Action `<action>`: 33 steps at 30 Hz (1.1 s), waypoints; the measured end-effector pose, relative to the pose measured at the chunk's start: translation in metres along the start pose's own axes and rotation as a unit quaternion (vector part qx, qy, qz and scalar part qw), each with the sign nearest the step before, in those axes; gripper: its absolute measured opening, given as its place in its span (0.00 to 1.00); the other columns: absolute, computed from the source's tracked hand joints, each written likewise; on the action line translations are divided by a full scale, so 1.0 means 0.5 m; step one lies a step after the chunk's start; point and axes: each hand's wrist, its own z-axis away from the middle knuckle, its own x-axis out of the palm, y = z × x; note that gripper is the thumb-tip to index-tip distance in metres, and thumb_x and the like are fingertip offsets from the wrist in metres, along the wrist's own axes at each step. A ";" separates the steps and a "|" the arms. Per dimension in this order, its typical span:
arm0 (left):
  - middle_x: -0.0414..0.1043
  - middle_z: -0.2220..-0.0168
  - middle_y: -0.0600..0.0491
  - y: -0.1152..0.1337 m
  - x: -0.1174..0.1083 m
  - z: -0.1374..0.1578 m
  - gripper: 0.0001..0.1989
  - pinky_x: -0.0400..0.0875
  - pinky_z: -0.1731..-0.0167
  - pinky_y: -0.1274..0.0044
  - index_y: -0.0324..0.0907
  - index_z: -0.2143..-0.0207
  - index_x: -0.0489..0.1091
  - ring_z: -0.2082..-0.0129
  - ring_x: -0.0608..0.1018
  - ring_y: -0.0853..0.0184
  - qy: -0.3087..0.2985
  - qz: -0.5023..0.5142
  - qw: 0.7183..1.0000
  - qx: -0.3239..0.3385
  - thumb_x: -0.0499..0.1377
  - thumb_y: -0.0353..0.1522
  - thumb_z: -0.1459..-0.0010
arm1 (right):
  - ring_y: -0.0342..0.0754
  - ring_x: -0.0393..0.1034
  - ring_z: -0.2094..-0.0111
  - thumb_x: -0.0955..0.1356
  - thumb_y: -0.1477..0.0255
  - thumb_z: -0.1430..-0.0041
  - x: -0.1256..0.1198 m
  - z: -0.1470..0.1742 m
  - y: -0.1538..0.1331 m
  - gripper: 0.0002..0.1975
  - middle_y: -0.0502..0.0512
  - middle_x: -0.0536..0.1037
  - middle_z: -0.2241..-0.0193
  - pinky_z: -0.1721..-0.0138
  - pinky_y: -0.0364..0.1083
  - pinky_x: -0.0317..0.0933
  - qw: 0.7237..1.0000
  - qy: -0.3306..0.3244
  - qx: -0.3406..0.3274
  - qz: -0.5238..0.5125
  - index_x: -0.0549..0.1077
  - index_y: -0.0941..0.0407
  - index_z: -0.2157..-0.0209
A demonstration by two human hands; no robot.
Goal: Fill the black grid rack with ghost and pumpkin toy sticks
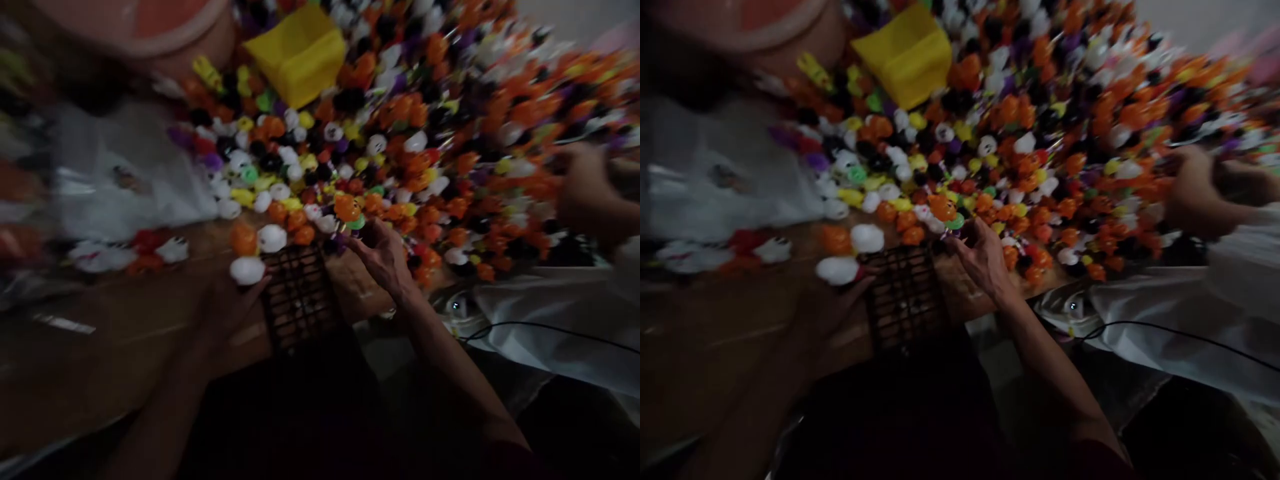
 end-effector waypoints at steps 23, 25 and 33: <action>0.81 0.55 0.48 -0.031 -0.007 0.007 0.16 0.80 0.51 0.67 0.43 0.58 0.76 0.54 0.82 0.57 0.017 0.007 0.998 -0.053 0.70 0.40 0.47 | 0.47 0.74 0.69 0.69 0.63 0.33 0.204 0.090 -0.031 0.13 0.54 0.82 0.70 0.66 0.45 0.66 0.992 -0.092 -0.072 -0.042 0.80 0.56 0.67; 0.81 0.54 0.47 -0.032 -0.007 0.003 0.16 0.79 0.49 0.65 0.43 0.58 0.76 0.52 0.82 0.55 0.011 0.006 0.999 -0.051 0.70 0.40 0.48 | 0.47 0.73 0.69 0.68 0.64 0.33 0.208 0.091 -0.023 0.12 0.54 0.80 0.71 0.65 0.45 0.67 0.991 -0.083 -0.102 -0.010 0.78 0.56 0.67; 0.81 0.61 0.50 0.001 -0.039 0.030 0.17 0.80 0.58 0.69 0.43 0.58 0.75 0.59 0.83 0.57 0.040 -0.032 0.998 -0.041 0.65 0.44 0.45 | 0.47 0.72 0.67 0.66 0.69 0.32 0.221 0.096 -0.005 0.10 0.55 0.79 0.69 0.62 0.44 0.67 0.985 -0.086 -0.147 0.024 0.77 0.57 0.66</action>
